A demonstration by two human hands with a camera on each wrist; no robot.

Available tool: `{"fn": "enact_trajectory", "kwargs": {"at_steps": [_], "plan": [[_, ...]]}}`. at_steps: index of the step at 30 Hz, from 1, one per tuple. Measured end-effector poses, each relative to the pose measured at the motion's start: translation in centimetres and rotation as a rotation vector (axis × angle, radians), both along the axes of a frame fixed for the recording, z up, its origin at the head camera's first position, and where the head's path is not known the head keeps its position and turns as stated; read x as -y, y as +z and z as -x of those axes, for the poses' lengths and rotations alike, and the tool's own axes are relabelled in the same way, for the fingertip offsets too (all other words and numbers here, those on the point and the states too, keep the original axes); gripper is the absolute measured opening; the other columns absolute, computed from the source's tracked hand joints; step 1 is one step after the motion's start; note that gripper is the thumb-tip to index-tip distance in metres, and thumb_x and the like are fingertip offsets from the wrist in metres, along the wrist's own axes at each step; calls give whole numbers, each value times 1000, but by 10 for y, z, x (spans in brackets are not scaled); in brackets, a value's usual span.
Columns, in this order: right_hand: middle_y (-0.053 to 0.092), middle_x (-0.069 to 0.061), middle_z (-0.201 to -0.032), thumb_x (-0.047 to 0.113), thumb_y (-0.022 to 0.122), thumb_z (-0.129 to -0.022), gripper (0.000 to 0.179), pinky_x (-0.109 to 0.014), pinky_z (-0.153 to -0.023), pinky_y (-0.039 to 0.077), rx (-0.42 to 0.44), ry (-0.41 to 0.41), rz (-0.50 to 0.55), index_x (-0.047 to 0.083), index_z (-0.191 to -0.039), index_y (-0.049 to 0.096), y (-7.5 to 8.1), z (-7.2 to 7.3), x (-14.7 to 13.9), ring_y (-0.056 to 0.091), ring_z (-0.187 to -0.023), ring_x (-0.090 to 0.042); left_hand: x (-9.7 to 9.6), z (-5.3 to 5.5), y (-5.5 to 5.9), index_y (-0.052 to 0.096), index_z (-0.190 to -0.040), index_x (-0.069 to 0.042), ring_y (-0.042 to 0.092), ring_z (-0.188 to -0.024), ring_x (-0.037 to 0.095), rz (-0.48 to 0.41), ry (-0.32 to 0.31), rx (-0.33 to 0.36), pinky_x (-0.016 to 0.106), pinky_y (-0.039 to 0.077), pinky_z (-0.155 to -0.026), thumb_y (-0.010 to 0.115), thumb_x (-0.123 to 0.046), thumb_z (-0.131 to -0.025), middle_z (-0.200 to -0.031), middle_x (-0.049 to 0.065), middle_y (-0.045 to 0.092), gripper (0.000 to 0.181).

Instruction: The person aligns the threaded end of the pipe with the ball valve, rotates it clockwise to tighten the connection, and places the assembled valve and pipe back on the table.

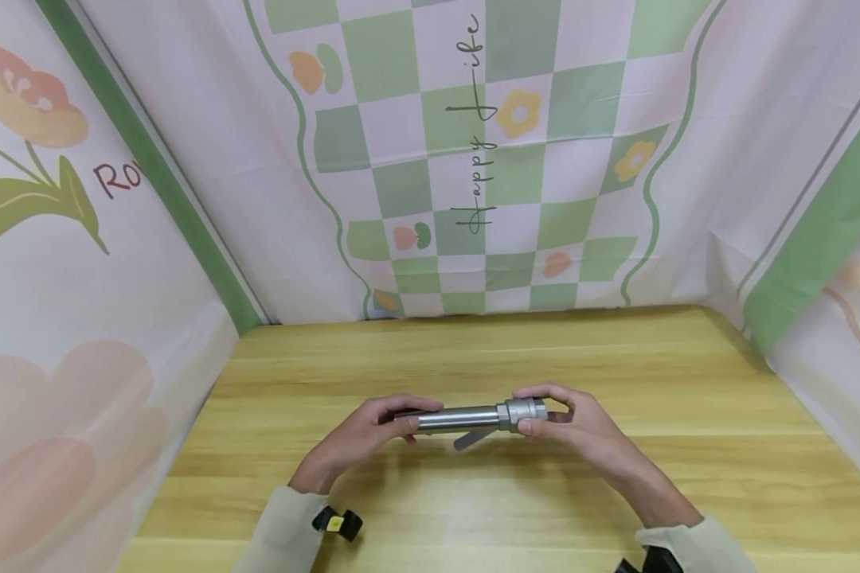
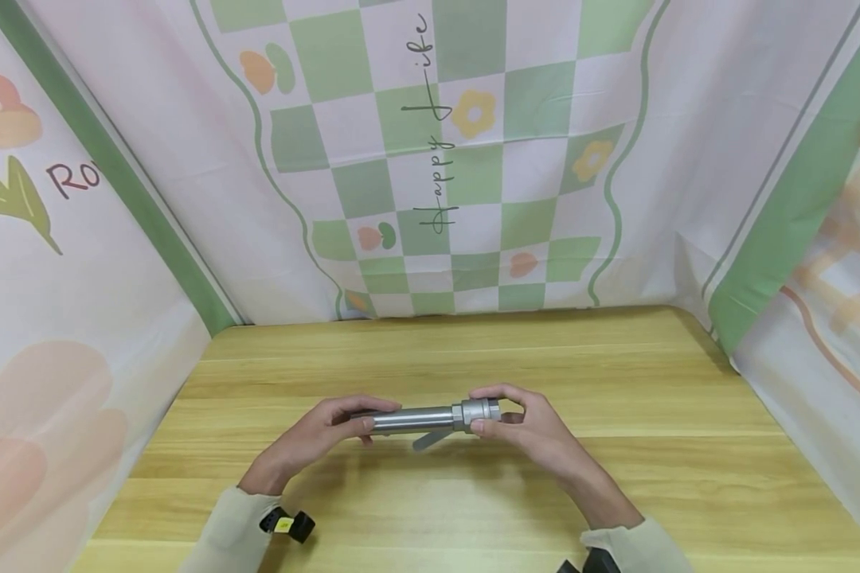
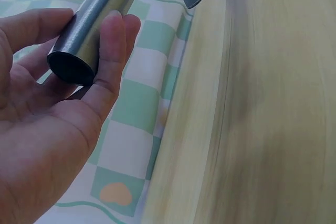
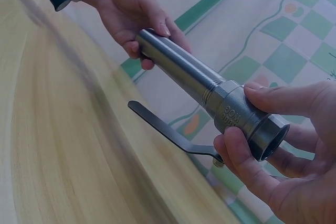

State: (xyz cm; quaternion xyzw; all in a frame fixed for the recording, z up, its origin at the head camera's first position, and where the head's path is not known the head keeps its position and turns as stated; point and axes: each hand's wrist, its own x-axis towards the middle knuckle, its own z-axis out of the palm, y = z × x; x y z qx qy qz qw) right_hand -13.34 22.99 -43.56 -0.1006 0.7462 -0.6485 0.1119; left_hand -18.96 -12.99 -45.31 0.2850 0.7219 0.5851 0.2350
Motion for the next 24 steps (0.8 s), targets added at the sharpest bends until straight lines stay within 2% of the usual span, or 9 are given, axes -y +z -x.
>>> {"fn": "enact_trajectory", "kwargs": {"at_steps": [5, 10, 21, 24], "plan": [[60, -31, -143, 16, 80, -100, 56, -38, -95, 65, -1, -3, 1, -6, -147, 59, 0, 0, 0, 76, -109, -26, 0, 0, 0, 67, -149, -16, 65, -120, 37, -22, -7, -13, 31, 63, -96, 61, -18, -113, -150, 13, 65, 36], [60, -30, -143, 16, 80, -100, 55, -37, -94, 65, -5, -5, -3, -5, -147, 60, 1, 0, 0, 76, -109, -26, -1, -1, 0, 66, -150, -10, 63, -122, 49, -44, -19, -25, 31, 63, -96, 62, -18, -113, -152, 17, 64, 38], [62, -30, -141, 17, 80, -99, 54, -37, -95, 65, -2, -9, -19, -4, -146, 61, 1, 1, 0, 76, -109, -27, 0, 0, 0, 66, -149, -6, 67, -114, 41, -52, -30, -58, 30, 63, -96, 63, -14, -112, -158, 15, 61, 38], [62, -29, -140, 17, 81, -99, 52, -40, -96, 65, 15, -19, -24, -2, -144, 63, 0, 2, 1, 76, -109, -27, 0, -1, 1, 67, -148, -6, 65, -122, 43, -53, -32, -60, 28, 62, -97, 64, -13, -111, -158, 14, 61, 38]]}}
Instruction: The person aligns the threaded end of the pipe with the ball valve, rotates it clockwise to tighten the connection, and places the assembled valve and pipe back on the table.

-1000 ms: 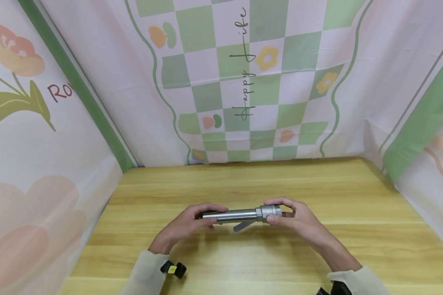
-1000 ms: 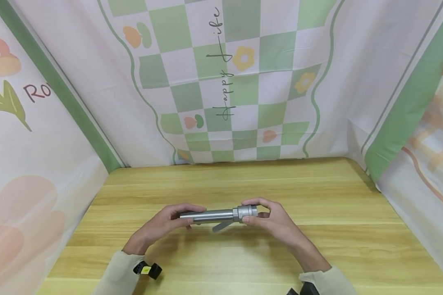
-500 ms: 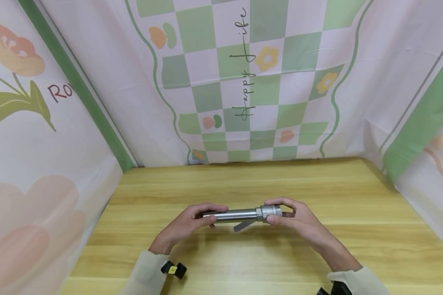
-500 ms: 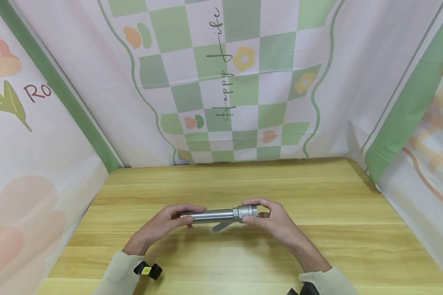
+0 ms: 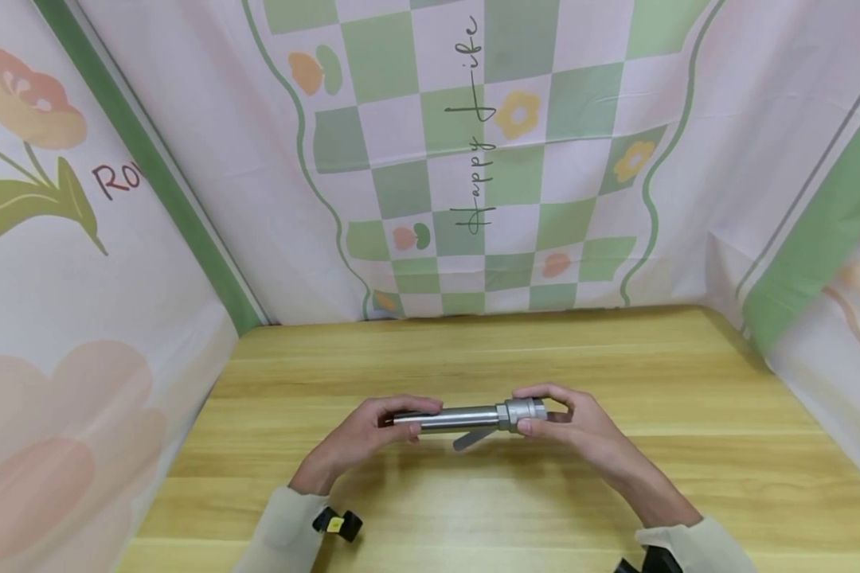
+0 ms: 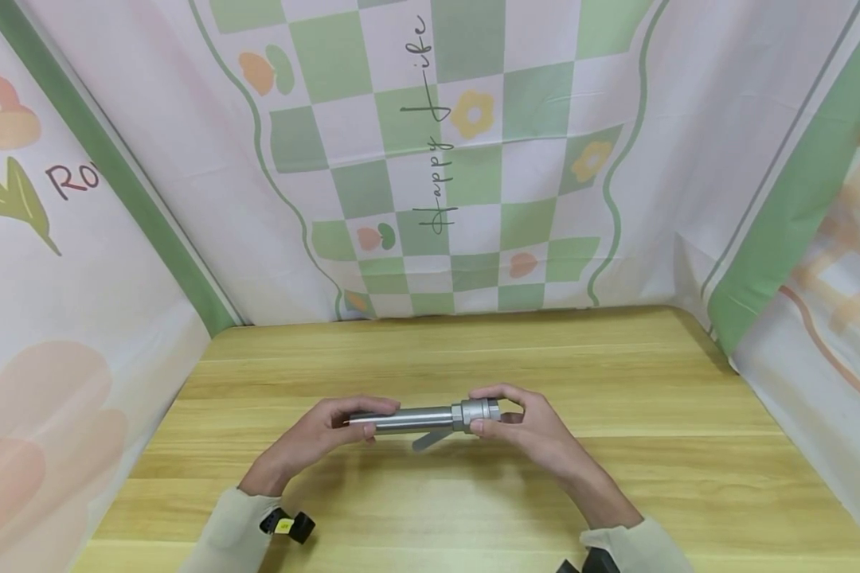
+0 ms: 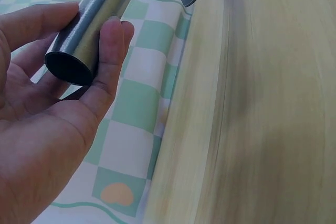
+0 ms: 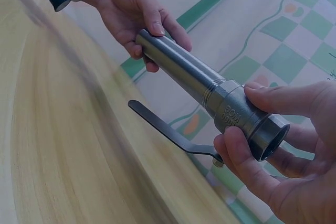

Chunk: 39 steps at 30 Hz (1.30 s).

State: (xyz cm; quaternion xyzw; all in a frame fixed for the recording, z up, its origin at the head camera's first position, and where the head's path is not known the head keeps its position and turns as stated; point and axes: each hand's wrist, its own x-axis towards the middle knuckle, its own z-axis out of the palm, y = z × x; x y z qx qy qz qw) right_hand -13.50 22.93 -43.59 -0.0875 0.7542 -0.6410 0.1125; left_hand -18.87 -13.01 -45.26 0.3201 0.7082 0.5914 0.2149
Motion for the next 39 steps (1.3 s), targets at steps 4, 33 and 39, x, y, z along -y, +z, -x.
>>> {"fn": "enact_trajectory", "kwargs": {"at_steps": [4, 33, 39], "plan": [[61, -30, -140, 16, 82, -98, 50, -42, -96, 65, 8, -2, -1, 0, -142, 65, -2, 1, 1, 77, -110, -27, 0, -1, 1, 68, -146, -7, 56, -139, 52, -8, -1, 6, 27, 60, -100, 65, -8, -109, -158, 13, 62, 37], [60, -31, -141, 14, 81, -99, 53, -38, -96, 65, -11, 11, 19, -5, -144, 62, -2, 0, 0, 77, -110, -26, 0, 0, -1, 75, -135, -4, 59, -141, 11, 0, -1, -53, 23, 56, -102, 71, -7, -106, -158, 12, 62, 30], [60, -30, -141, 14, 81, -99, 53, -37, -95, 65, -12, 9, 18, -5, -144, 61, -1, 0, 0, 77, -110, -25, 0, 0, -2, 76, -134, -4, 59, -139, 6, -5, -1, -68, 22, 56, -101, 74, -14, -105, -157, 12, 62, 31]]}}
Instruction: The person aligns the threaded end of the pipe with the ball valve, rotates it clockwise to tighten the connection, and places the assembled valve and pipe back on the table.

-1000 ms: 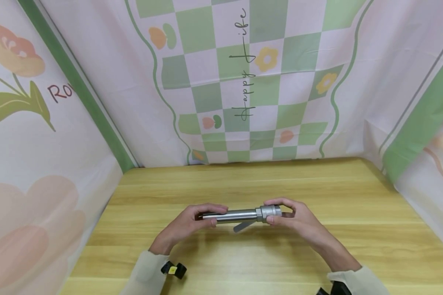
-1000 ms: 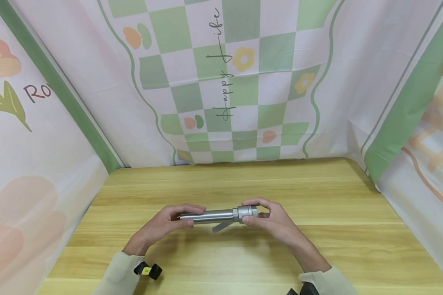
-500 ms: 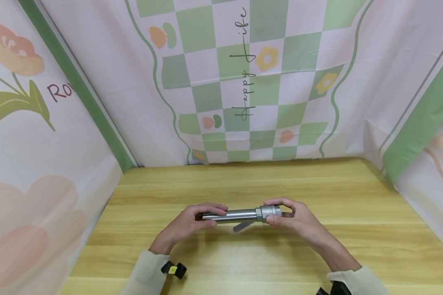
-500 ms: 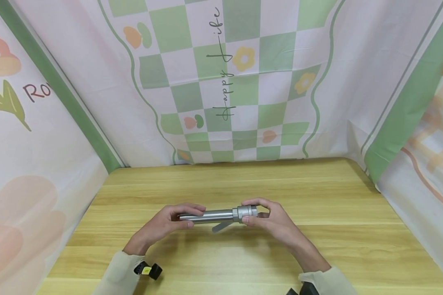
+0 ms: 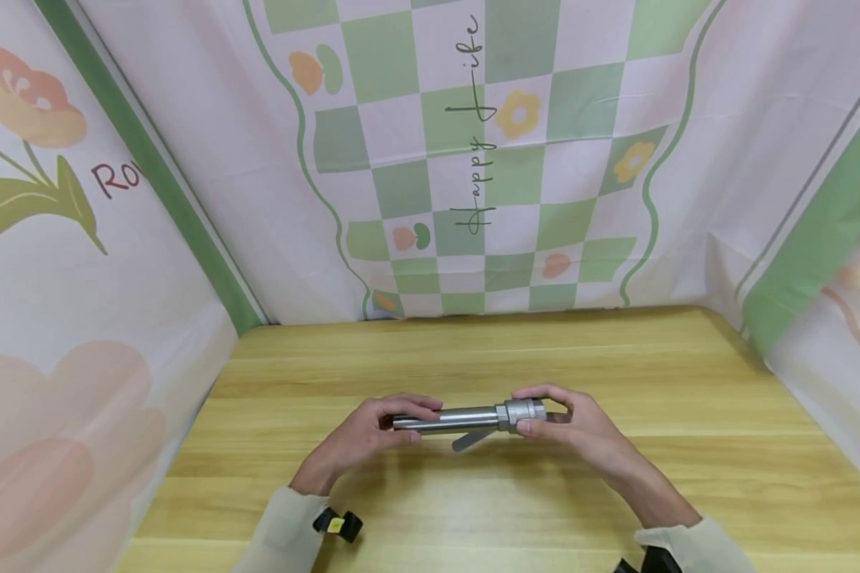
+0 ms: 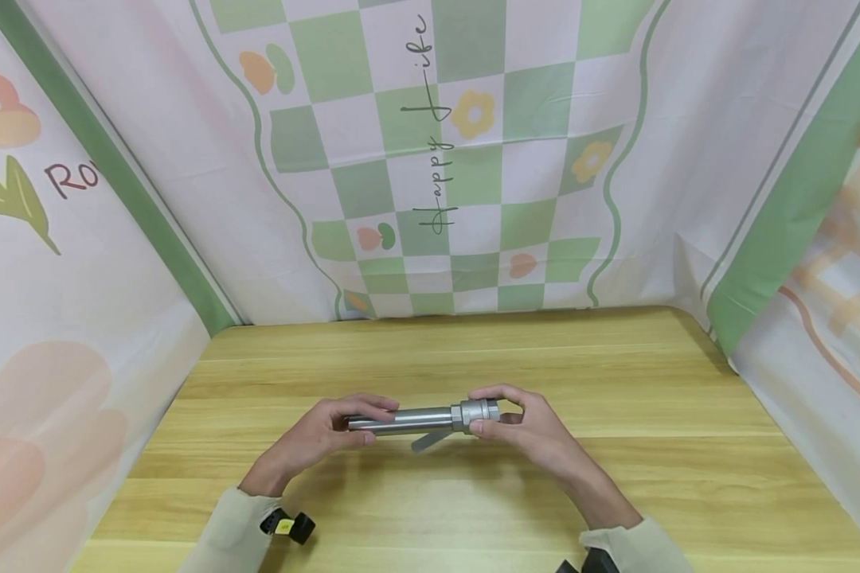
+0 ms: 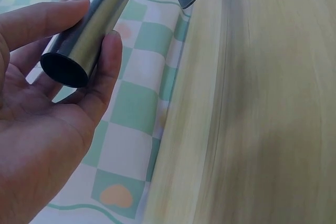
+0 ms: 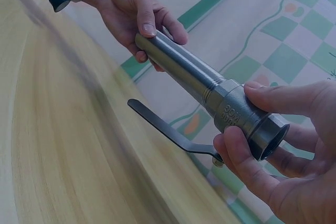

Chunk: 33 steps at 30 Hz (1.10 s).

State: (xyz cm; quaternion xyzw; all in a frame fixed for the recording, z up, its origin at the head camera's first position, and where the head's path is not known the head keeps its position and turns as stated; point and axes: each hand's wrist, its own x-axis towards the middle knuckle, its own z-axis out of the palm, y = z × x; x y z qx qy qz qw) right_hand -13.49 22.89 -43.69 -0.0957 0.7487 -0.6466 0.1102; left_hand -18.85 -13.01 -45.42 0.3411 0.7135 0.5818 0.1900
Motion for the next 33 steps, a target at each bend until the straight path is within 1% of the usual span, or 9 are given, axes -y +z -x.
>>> {"fn": "enact_trajectory", "kwargs": {"at_steps": [7, 11, 19, 21, 25, 27, 29, 32, 33], "plan": [[60, -30, -141, 16, 82, -99, 51, -39, -95, 66, 7, -7, -14, -1, -143, 64, -1, 1, 0, 77, -110, -28, 0, -1, 0, 77, -132, -3, 59, -140, 9, 2, -11, -40, 22, 53, -96, 73, -15, -105, -155, 14, 63, 29], [60, -31, -142, 16, 82, -99, 52, -39, -95, 66, 8, -3, -12, -2, -144, 63, -1, 1, 0, 76, -111, -29, 0, -1, 0, 77, -131, -3, 58, -141, 11, 7, -11, -52, 23, 51, -95, 73, -14, -105, -154, 13, 64, 28], [59, -31, -144, 15, 81, -99, 51, -39, -94, 66, 2, 6, 11, -1, -144, 64, 0, 0, 0, 76, -111, -28, 0, -1, 1, 77, -131, -4, 59, -140, 14, 19, -5, -50, 30, 54, -105, 73, -13, -105, -154, 13, 64, 28], [59, -31, -144, 15, 81, -99, 51, -39, -94, 66, 1, 6, 12, -1, -144, 64, 0, 0, 0, 76, -111, -28, 0, -1, 1, 76, -133, -5, 59, -141, 20, 24, -3, -43, 31, 55, -105, 74, -12, -104, -155, 13, 63, 30], [59, -31, -143, 16, 81, -99, 51, -40, -94, 66, -1, 5, -2, -2, -144, 64, 0, 0, 0, 76, -110, -28, -1, 0, 0, 70, -143, -8, 57, -137, 44, 28, 3, -1, 32, 56, -104, 74, -12, -104, -155, 16, 62, 39], [60, -30, -142, 16, 82, -99, 51, -40, -95, 66, 4, -1, -11, -1, -143, 64, 0, 0, 0, 76, -110, -27, -1, 0, 0, 66, -147, -10, 56, -133, 52, 34, 8, 27, 30, 56, -102, 74, -12, -104, -154, 18, 62, 44], [60, -30, -142, 16, 82, -99, 50, -42, -96, 66, 6, -3, -18, 0, -143, 65, 0, 0, 0, 76, -110, -28, -1, 1, 0, 64, -150, -11, 56, -131, 54, 40, 14, 55, 28, 56, -101, 74, -10, -104, -154, 19, 62, 47], [60, -30, -141, 16, 81, -99, 49, -42, -96, 66, 8, -7, -22, 1, -143, 65, -1, 1, 0, 76, -110, -28, -1, 1, 1, 62, -153, -11, 57, -134, 50, 53, 26, 82, 26, 55, -102, 74, -7, -103, -154, 17, 62, 51], [60, -30, -141, 15, 81, -99, 49, -42, -96, 66, 6, -6, -23, 1, -142, 65, 0, 0, 0, 76, -110, -28, -1, 1, 1, 61, -153, -10, 58, -135, 49, 54, 29, 88, 25, 55, -103, 74, -5, -103, -155, 16, 63, 52]]}}
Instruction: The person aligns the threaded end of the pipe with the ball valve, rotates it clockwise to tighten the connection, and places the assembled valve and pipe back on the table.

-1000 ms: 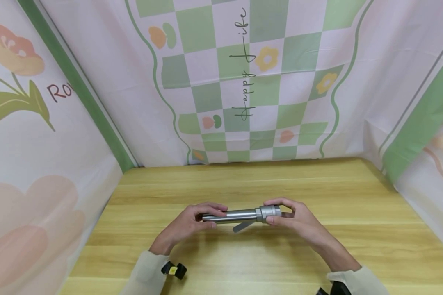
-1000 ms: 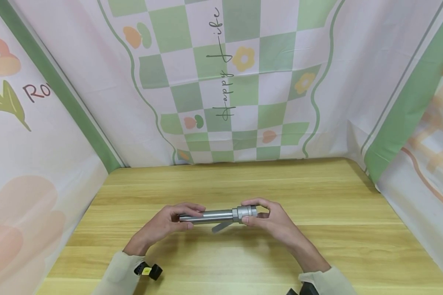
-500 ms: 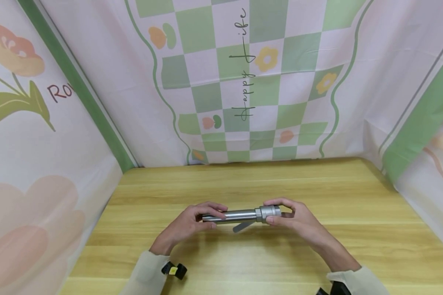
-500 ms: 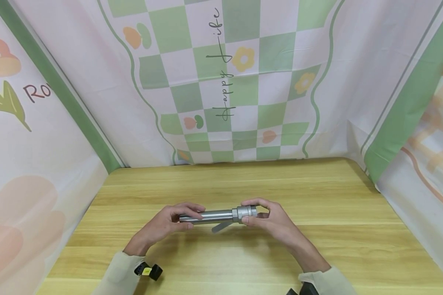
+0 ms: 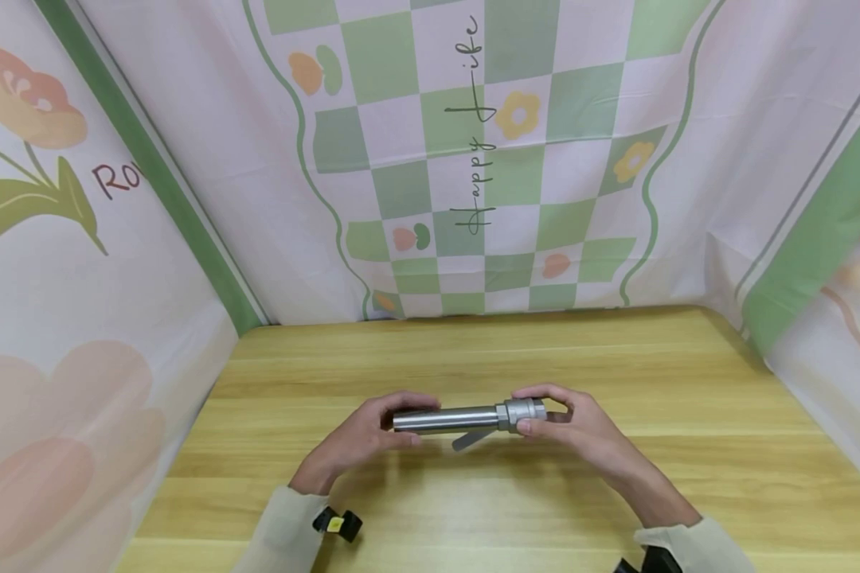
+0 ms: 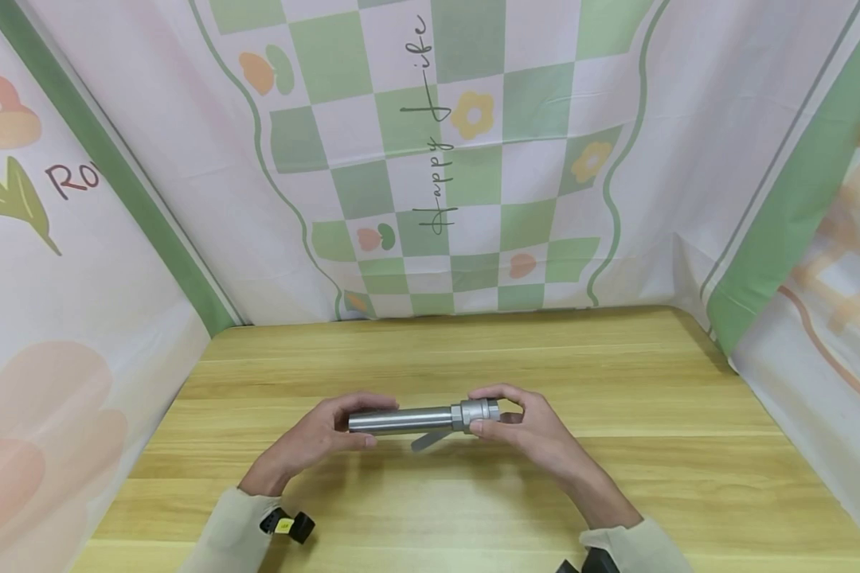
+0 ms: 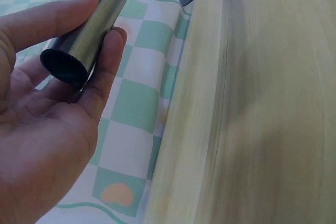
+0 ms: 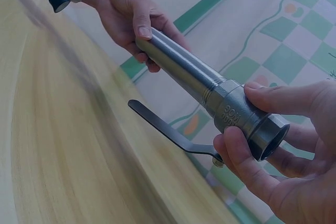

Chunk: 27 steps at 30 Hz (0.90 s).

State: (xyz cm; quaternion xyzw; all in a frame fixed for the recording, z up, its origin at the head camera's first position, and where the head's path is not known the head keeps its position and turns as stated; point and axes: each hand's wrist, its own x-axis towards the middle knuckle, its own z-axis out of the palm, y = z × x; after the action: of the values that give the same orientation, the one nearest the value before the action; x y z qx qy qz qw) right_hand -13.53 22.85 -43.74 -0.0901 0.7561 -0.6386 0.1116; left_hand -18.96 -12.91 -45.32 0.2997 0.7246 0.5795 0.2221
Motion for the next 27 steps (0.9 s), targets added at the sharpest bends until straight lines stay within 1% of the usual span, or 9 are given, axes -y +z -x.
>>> {"fn": "enact_trajectory", "kwargs": {"at_steps": [5, 10, 14, 17, 20, 22, 26, 27], "plan": [[61, -30, -140, 16, 81, -99, 50, -41, -95, 65, -6, 4, 5, 0, -143, 64, 1, 0, -1, 76, -109, -28, 0, 0, 1, 56, -156, -4, 62, -135, 41, 20, 26, 10, 23, 55, -101, 75, -4, -102, -154, 12, 65, 57], [60, -30, -142, 16, 81, -99, 52, -42, -96, 65, -3, 9, 16, -2, -144, 63, 2, -1, 0, 76, -110, -28, 1, 0, 0, 55, -156, -2, 60, -138, 47, -6, 18, 50, 22, 58, -101, 76, -4, -101, -155, 14, 64, 59], [59, -30, -142, 15, 81, -99, 51, -43, -96, 65, 5, 5, 15, -1, -144, 64, 2, -1, 0, 76, -110, -29, 1, 0, 0, 54, -156, 0, 62, -133, 55, -39, -1, 94, 26, 61, -100, 76, -4, -101, -157, 18, 61, 59], [59, -31, -142, 15, 81, -99, 51, -44, -96, 65, 3, 6, 9, -2, -144, 63, 1, -1, -1, 76, -110, -29, 1, 0, 0, 54, -156, -1, 63, -130, 58, -56, -15, 116, 29, 63, -100, 76, -5, -101, -158, 21, 59, 59], [59, -30, -142, 16, 81, -99, 53, -43, -96, 65, 9, 1, 8, -3, -145, 62, 1, -1, 0, 76, -110, -28, 1, 0, 1, 55, -156, -3, 65, -129, 53, -56, -19, 118, 30, 62, -101, 76, -7, -102, -157, 21, 59, 58], [59, -30, -142, 16, 82, -99, 54, -42, -96, 65, 10, 1, 11, -3, -145, 62, 1, 0, 0, 76, -110, -28, 1, 0, 1, 58, -155, -6, 68, -126, 46, -40, -12, 108, 31, 63, -100, 74, -11, -104, -155, 20, 61, 54], [59, -31, -142, 16, 81, -99, 53, -42, -96, 65, -4, 13, 15, -3, -145, 62, 1, 0, 0, 76, -110, -29, 2, 0, 2, 64, -151, -14, 70, -119, 29, 5, 5, 73, 37, 63, -96, 66, -23, -111, -144, 15, 68, 40], [59, -31, -142, 16, 81, -99, 53, -42, -96, 65, -2, 13, 18, -2, -145, 62, 1, 0, 0, 76, -110, -29, 2, 0, 2, 66, -149, -17, 70, -117, 27, 14, 11, 68, 38, 63, -95, 63, -26, -113, -141, 13, 69, 38]]}}
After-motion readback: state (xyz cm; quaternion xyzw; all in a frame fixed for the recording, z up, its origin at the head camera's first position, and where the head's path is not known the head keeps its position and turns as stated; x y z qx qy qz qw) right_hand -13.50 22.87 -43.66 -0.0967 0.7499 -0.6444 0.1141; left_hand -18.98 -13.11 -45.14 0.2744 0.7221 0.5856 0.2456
